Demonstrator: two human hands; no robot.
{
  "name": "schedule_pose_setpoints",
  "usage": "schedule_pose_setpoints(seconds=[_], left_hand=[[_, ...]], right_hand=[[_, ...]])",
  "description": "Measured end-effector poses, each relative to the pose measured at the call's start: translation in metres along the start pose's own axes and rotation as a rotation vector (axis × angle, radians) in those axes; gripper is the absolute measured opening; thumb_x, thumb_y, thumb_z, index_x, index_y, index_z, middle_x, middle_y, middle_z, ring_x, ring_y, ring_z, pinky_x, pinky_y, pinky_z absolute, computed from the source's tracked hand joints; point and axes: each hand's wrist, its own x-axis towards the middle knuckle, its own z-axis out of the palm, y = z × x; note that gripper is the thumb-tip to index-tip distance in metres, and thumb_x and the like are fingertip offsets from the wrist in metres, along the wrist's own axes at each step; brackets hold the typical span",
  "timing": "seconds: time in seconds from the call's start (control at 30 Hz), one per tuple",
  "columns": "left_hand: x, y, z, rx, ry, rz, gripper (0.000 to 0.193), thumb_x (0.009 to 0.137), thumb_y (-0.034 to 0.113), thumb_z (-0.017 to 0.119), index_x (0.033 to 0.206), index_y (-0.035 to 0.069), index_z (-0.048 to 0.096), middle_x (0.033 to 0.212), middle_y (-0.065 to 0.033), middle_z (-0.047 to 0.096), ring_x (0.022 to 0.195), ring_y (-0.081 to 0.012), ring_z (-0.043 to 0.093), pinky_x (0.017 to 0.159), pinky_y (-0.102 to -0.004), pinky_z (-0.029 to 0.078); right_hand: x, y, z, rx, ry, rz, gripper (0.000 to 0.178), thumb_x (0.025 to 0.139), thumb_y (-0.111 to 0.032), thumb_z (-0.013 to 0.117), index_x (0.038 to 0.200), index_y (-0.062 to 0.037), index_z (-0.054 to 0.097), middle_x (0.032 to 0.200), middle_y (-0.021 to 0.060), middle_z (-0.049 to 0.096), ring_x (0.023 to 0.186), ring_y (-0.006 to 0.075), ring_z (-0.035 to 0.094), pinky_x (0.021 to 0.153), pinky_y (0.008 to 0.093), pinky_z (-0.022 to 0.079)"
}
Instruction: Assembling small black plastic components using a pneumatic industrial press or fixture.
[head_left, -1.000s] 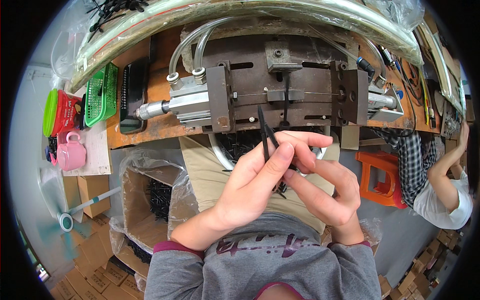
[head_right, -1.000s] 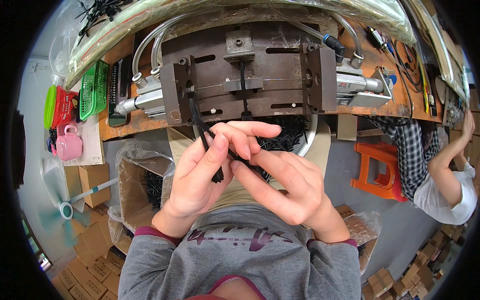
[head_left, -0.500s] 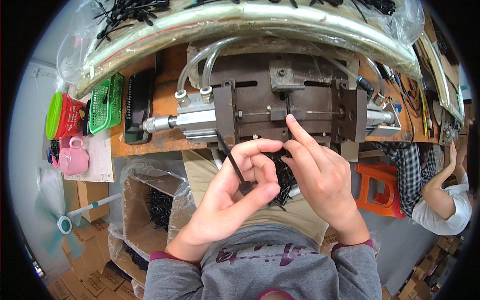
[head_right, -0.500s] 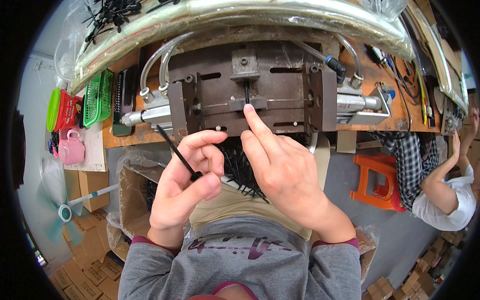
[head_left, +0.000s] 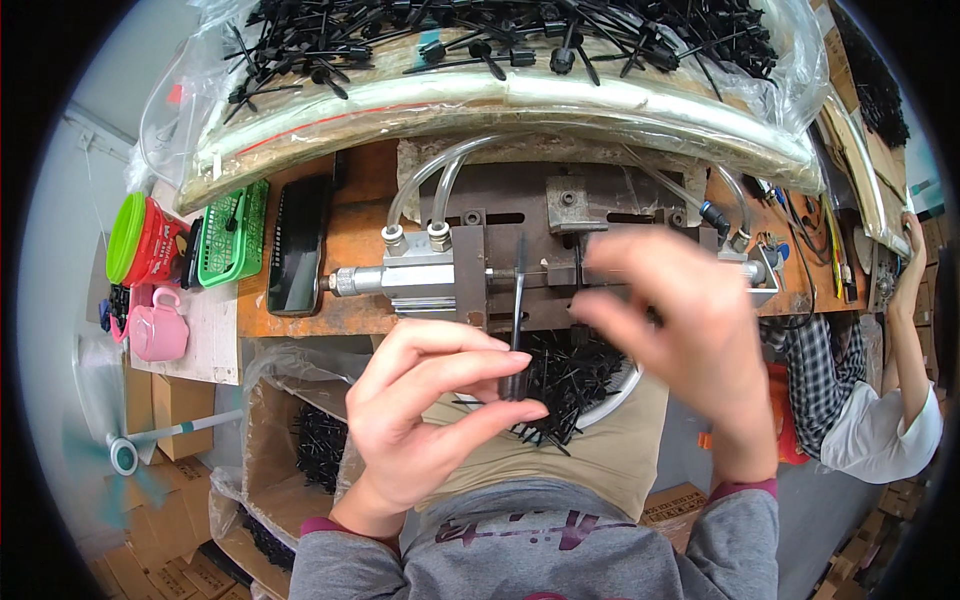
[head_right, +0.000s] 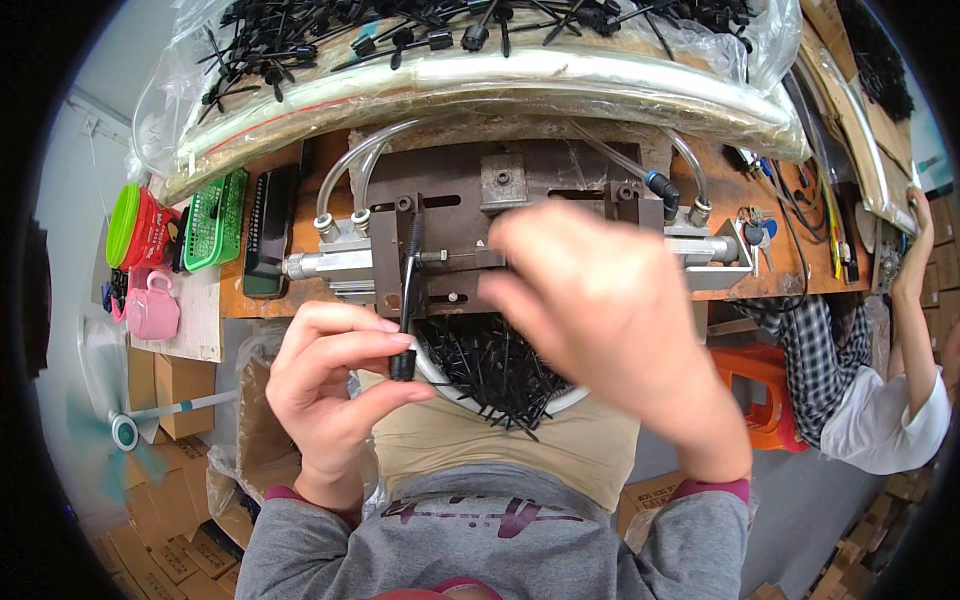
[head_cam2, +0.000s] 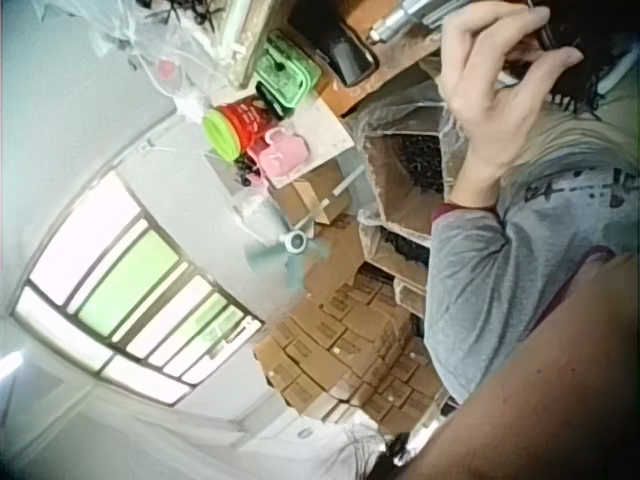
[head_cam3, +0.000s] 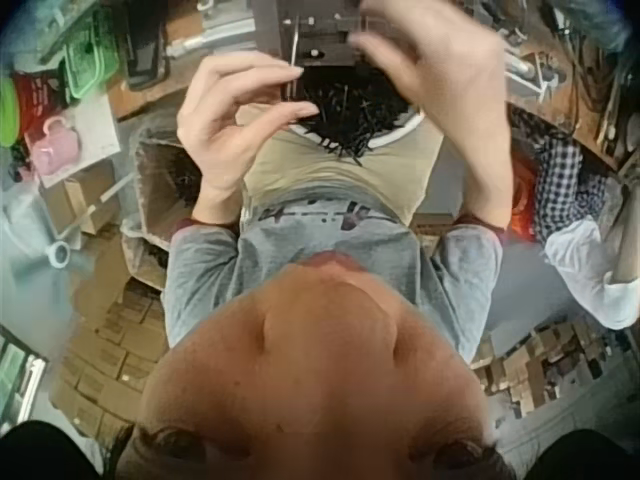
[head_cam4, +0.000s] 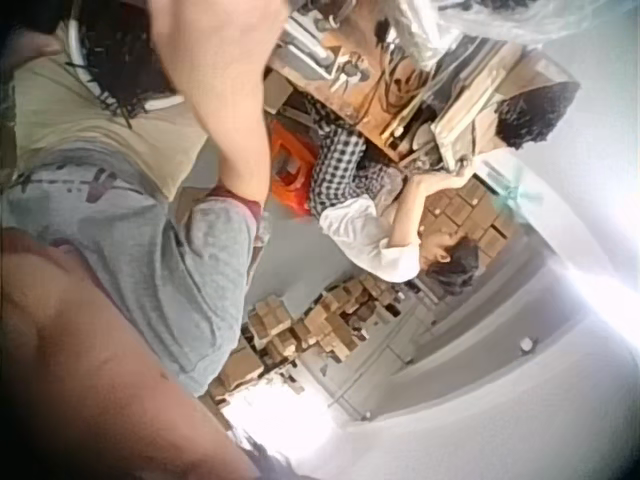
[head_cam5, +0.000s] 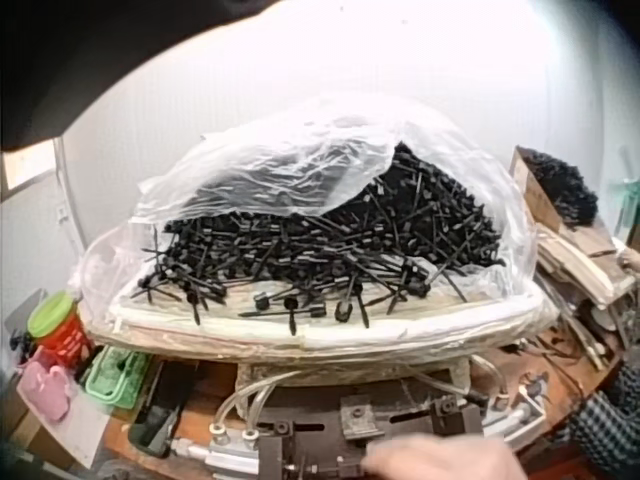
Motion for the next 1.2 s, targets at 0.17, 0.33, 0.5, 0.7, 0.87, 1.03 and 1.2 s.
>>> schedule_pose_setpoints(seconds=[0.17,0.33,0.5,0.7,0.87,1.03,1.2], left_hand=[[0.006,-0.009,0.032,0.281,-0.088,0.194,0.031,0.074,0.004,0.079,0.102,-0.001,0.069,0.124,-0.0171,0.064,0.08,-0.0197,0.067,0.073,-0.0301,0.056],[0.008,-0.027,0.054,0.536,-0.144,0.256,0.027,0.071,0.009,0.078,0.095,0.003,0.068,0.126,-0.0148,0.065,0.079,-0.0213,0.069,0.068,-0.0301,0.056],[0.011,-0.03,0.064,0.672,-0.156,0.286,0.027,0.068,0.009,0.079,0.092,0.005,0.067,0.128,-0.0128,0.065,0.067,-0.0182,0.067,0.061,-0.0281,0.053],[0.015,-0.031,0.063,0.627,-0.172,0.263,0.027,0.068,0.011,0.081,0.092,0.007,0.068,0.131,-0.0101,0.064,0.059,-0.0188,0.065,0.056,-0.0279,0.052],[0.014,-0.032,0.063,0.624,-0.174,0.255,0.026,0.069,0.012,0.081,0.092,0.008,0.068,0.132,-0.0097,0.063,0.056,-0.0193,0.064,0.055,-0.0279,0.052],[0.015,-0.033,0.061,0.616,-0.178,0.257,0.025,0.071,0.013,0.08,0.092,0.008,0.068,0.132,-0.0097,0.063,0.057,-0.0191,0.064,0.055,-0.0275,0.052],[0.017,-0.031,0.06,0.636,-0.203,0.272,0.025,0.072,0.014,0.08,0.092,0.007,0.068,0.13,-0.0106,0.064,0.059,-0.0196,0.066,0.055,-0.0277,0.052]], right_hand=[[0.095,0.041,-0.032,-0.464,0.377,-0.319,0.027,0.077,-0.005,0.073,0.103,-0.0088,0.067,0.097,0.0042,0.068,0.063,0.0139,0.058,0.058,0.0263,0.048],[0.176,0.049,-0.021,-0.652,-0.101,-0.385,0.017,0.081,-0.003,0.063,0.097,-0.0028,0.062,0.097,0.0111,0.065,0.1,0.0294,0.064,0.082,0.0377,0.054],[0.198,0.045,-0.02,-0.529,-0.268,-0.405,0.029,0.077,-0.004,0.063,0.107,-0.0052,0.065,0.104,0.0137,0.067,0.105,0.0329,0.064,0.085,0.0427,0.053],[0.208,0.052,-0.007,-0.388,-0.175,-0.297,0.021,0.077,-0.006,0.067,0.097,-0.003,0.07,0.088,0.0169,0.07,0.087,0.0333,0.068,0.078,0.0421,0.054],[0.206,0.063,-0.041,0.069,-0.025,-0.102,0.018,0.078,-0.007,0.074,0.093,0.0006,0.071,0.079,0.0119,0.069,0.071,0.0187,0.065,0.065,0.0301,0.052],[0.192,0.076,-0.063,0.604,0.052,0.239,0.014,0.086,-0.009,0.074,0.096,-0.0004,0.07,0.081,0.0029,0.067,0.063,0.0072,0.058,0.058,0.0207,0.047],[0.171,0.103,-0.067,0.887,0.192,0.406,0.014,0.089,-0.009,0.073,0.095,-0.0005,0.064,0.078,0.0007,0.062,0.061,0.0052,0.056,0.052,0.0173,0.045]])
